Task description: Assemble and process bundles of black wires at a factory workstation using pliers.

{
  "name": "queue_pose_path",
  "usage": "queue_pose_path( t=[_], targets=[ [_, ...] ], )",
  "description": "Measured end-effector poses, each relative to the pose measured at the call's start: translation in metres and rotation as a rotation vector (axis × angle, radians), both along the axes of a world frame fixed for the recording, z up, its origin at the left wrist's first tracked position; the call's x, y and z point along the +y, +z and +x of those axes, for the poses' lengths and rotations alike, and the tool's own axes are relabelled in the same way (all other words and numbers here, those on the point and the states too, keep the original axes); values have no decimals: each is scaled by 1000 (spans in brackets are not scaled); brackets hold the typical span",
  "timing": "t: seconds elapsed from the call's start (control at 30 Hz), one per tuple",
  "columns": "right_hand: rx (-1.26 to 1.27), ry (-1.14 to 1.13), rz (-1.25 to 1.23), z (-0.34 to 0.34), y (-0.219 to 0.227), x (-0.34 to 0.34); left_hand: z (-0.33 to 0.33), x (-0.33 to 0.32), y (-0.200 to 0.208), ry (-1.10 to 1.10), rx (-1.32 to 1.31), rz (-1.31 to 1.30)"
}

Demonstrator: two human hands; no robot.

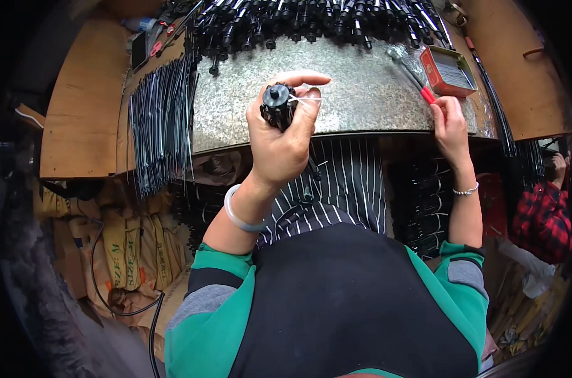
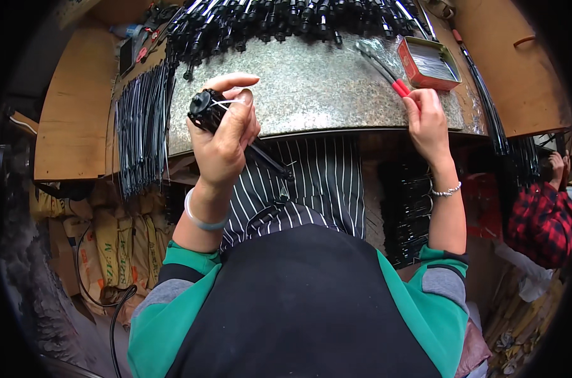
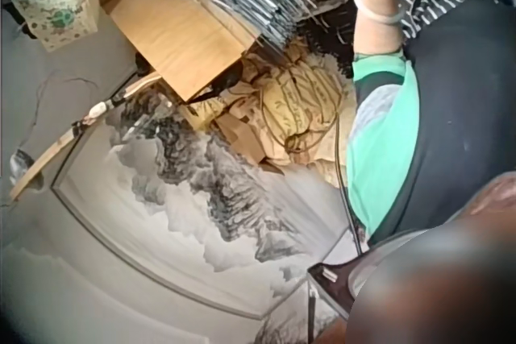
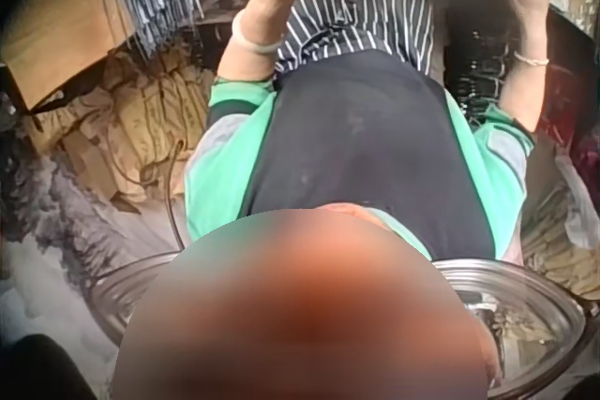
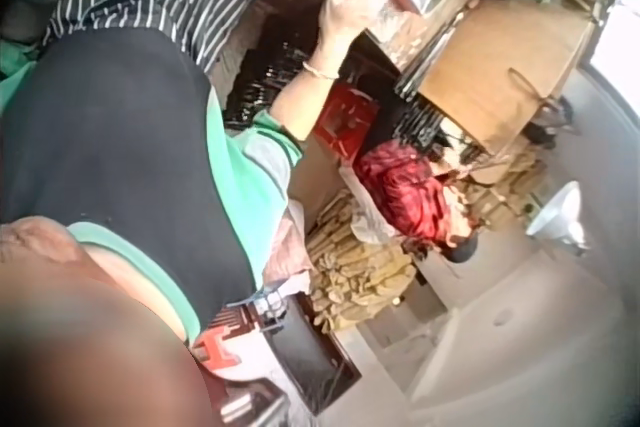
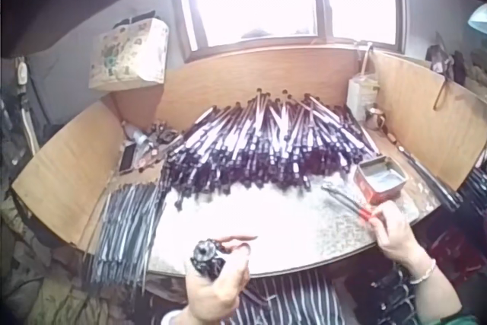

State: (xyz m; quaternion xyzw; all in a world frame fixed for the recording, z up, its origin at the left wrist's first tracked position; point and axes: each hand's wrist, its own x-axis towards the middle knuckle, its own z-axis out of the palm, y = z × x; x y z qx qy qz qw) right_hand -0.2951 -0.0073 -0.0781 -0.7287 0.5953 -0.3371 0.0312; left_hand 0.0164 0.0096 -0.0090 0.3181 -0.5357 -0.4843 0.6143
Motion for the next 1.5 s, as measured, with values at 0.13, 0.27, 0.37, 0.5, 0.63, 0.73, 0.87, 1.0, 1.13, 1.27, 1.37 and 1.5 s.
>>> queue_pose_path(
  t=[0.13,0.27,0.37,0.5,0.63,0.73,0.87,1.0,1.13,1.27,1.37,1.5],
  targets=[
    [-1383,447,579,45,32,37,5,-6,-4,32,-117,-2],
    [-527,528,208,59,48,45,4,-10,-6,50,-126,22],
    [73,389,-18,82,95,54,3,-11,-6,77,-119,70],
    [308,321,-208,99,115,57,3,-11,-8,102,-9,129],
    [414,326,-293,105,120,57,6,-12,-11,103,-104,93],
    [445,341,-298,106,120,58,9,-10,-13,72,-111,56],
    [315,463,-159,98,110,58,12,-6,-11,-5,-90,53],
    [-808,649,1403,85,106,64,9,3,-5,-38,-56,-99],
    [-502,700,942,100,100,70,7,3,-2,-49,60,-93],
    [-246,703,358,97,90,72,7,10,1,-58,70,-17],
    [-697,676,1614,86,112,65,11,8,-2,-130,34,-92],
    [-503,679,1007,96,108,70,10,1,-9,-68,-84,-272]
  ],
)
